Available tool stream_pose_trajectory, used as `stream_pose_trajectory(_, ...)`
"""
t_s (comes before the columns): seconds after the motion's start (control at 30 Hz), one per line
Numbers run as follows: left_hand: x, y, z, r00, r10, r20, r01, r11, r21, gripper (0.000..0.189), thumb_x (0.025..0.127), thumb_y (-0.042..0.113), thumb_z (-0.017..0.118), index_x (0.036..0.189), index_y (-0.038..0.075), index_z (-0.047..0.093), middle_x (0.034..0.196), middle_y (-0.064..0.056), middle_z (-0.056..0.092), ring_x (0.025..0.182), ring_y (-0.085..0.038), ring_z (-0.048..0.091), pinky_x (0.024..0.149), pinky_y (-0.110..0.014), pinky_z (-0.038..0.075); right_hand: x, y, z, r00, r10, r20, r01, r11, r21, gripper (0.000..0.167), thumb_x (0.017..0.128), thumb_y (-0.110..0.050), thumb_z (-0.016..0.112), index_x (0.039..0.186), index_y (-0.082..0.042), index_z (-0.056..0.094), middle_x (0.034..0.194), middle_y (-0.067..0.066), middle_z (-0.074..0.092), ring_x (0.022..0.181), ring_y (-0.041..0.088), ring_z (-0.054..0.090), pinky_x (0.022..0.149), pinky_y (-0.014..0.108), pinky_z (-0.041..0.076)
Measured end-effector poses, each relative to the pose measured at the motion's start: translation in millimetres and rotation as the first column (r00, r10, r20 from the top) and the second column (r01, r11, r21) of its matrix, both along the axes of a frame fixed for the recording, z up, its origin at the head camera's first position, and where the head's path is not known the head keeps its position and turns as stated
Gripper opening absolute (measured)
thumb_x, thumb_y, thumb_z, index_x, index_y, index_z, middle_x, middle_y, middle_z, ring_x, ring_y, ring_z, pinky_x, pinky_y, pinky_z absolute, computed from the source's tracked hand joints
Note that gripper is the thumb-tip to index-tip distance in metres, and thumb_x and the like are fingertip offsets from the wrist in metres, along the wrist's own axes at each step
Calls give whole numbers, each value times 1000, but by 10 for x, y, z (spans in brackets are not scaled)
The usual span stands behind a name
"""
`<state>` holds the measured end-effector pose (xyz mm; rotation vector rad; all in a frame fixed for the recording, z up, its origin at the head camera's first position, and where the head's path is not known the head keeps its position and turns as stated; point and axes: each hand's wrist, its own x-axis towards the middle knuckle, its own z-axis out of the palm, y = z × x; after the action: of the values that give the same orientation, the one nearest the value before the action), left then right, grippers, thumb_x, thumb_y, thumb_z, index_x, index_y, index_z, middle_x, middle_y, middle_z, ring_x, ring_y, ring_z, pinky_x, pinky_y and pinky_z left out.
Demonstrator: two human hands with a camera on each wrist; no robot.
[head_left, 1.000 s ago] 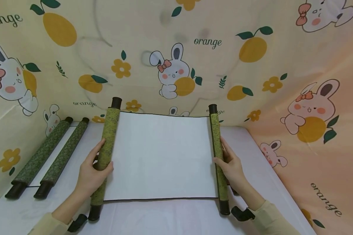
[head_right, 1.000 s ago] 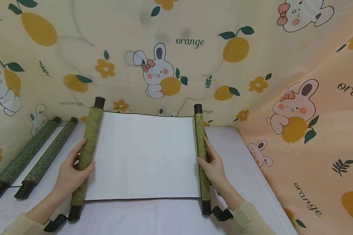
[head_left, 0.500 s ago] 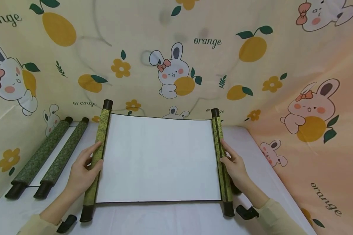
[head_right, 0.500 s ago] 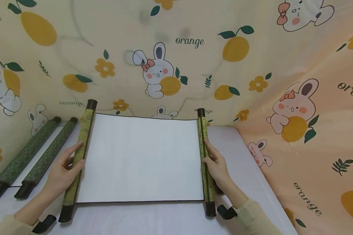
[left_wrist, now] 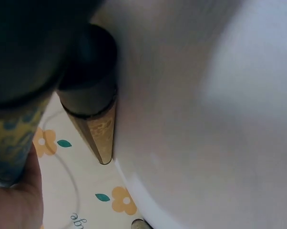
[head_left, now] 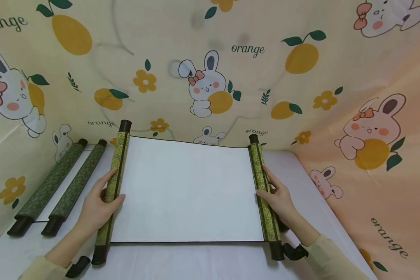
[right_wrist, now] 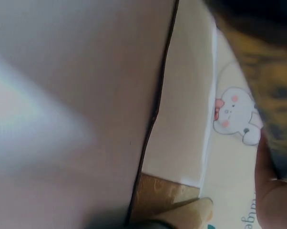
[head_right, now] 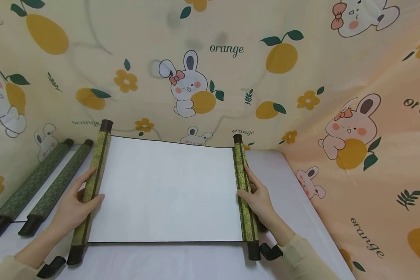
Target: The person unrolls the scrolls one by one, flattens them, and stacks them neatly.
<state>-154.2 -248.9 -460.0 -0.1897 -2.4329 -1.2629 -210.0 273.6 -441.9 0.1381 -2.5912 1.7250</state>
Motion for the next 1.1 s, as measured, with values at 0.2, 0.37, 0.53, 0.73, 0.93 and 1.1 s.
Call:
stream_pose_trajectory(0.2, -13, -131, 44, 1000, 22, 23, -21, 1000, -21, 87, 92, 4, 76, 165, 19, 33, 156, -30, 43, 110, -45, 63, 64, -16, 50, -49, 19, 1, 1000, 4, 28, -6, 998, 69, 83, 101, -7, 64, 167, -30, 20, 171, 20, 20, 151, 47, 28, 107, 52, 44)
stream_pose_trajectory(0.37, -70, -274, 67, 995, 50, 82, -45, 997, -63, 83, 95, 13, 75, 166, 19, 31, 152, -34, 45, 111, -46, 60, 65, -18, 49, -105, 46, -4, 998, 12, 58, -17, 997, 79, 82, 102, -8, 61, 168, -28, 16, 168, 26, 24, 151, 45, 30, 102, 47, 44)
stream_pose_trajectory(0.53, -151, -403, 89, 991, 23, 134, -17, 999, -43, 75, 99, 17, 69, 165, 18, 33, 154, -32, 44, 116, -48, 58, 61, -24, 51, -180, 68, 2, 998, 32, 49, -35, 998, 58, 81, 102, -7, 57, 168, -29, 16, 171, 19, 19, 153, 46, 24, 110, 56, 40)
stream_pose_trajectory(0.73, -247, -496, 99, 980, -7, 200, 14, 999, -34, 64, 103, 20, 60, 163, 20, 39, 160, -26, 39, 118, -48, 55, 54, -31, 44, -308, 77, -10, 998, 32, 53, -34, 999, 40, 77, 102, -7, 53, 167, -30, 20, 174, 6, 14, 158, 39, 13, 112, 57, 34)
stream_pose_trajectory(0.93, -368, -536, 91, 972, -14, 233, 28, 998, -55, 61, 103, 19, 56, 162, 27, 41, 163, -23, 37, 81, -36, 55, 46, -34, 39, -432, 78, -83, 996, 80, 39, -84, 988, 128, 89, 99, -12, 69, 169, -23, 15, 173, 16, 14, 156, 46, 14, 109, 59, 38)
stream_pose_trajectory(1.1, -466, -540, 79, 966, -37, 254, 61, 994, -87, 62, 104, 25, 61, 162, 17, 40, 162, -28, 34, 120, -52, 53, 57, -35, 45, -531, 71, -143, 989, 147, -25, -138, 966, 220, 85, 96, -6, 70, 167, -16, 24, 169, 22, 22, 148, 48, 28, 101, 60, 41)
